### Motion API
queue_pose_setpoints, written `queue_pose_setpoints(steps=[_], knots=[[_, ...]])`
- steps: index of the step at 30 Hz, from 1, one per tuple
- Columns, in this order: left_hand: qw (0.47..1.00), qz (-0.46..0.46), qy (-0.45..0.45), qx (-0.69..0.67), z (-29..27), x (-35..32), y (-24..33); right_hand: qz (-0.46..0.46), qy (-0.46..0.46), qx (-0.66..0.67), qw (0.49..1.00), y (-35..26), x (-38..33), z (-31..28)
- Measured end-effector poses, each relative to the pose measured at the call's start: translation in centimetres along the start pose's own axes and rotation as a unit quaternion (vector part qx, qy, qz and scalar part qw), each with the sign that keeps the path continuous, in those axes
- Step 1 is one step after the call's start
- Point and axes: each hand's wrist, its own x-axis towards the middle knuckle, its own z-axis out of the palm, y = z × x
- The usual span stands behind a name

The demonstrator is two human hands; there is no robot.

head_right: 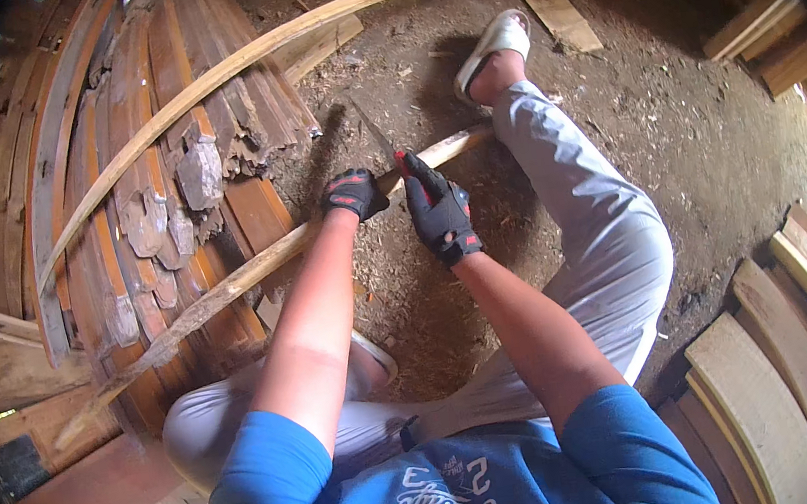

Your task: The person sits on the ground and uses a hand saw to cut a long, thin piece of wood. They hold the wood steady with one hand and saw with the other, eventually cutting through the piece. The person then stands up and walks toward a group of other people working nearby.

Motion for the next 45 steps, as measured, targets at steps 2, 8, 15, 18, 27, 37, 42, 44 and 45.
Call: queue_pose_setpoints(steps=[2, 8, 15, 18, 27, 37, 42, 44, 45], knots=[[0.998, -0.008, -0.054, -0.002, 0.8, 0.4, -1.1, 0.043, -0.033, -0.002, 0.999, 1.0, 0.1, -0.4], [0.937, -0.013, -0.276, -0.212, -2.2, 1.3, -1.5, 0.032, -0.057, -0.112, 0.992, 0.7, 2.8, -0.6], [0.995, 0.064, 0.061, 0.035, -1.0, -1.2, -0.5, 0.037, -0.050, -0.062, 0.996, 1.9, 3.4, -0.3], [0.995, 0.016, 0.096, -0.021, 1.8, -2.2, -0.5, 0.037, -0.053, -0.076, 0.995, 0.5, 2.8, 0.2], [0.997, 0.002, 0.066, -0.041, 2.0, -4.6, 0.8, 0.006, -0.060, -0.027, 0.998, 0.0, -1.0, -2.5], [0.999, 0.028, 0.032, -0.015, 2.6, -4.7, -0.1, 0.075, -0.132, -0.049, 0.987, -5.0, -6.7, -9.4], [0.999, 0.020, 0.003, -0.027, 2.3, -4.2, 0.4, 0.167, -0.139, -0.094, 0.972, -9.8, -12.1, -15.9], [0.999, 0.009, 0.046, -0.021, 3.6, -3.8, -0.3, 0.158, -0.150, -0.108, 0.970, -11.0, -12.1, -16.0], [0.999, 0.009, 0.039, -0.022, 3.6, -3.6, -0.2, 0.159, -0.148, -0.107, 0.970, -11.1, -12.1, -15.9]])
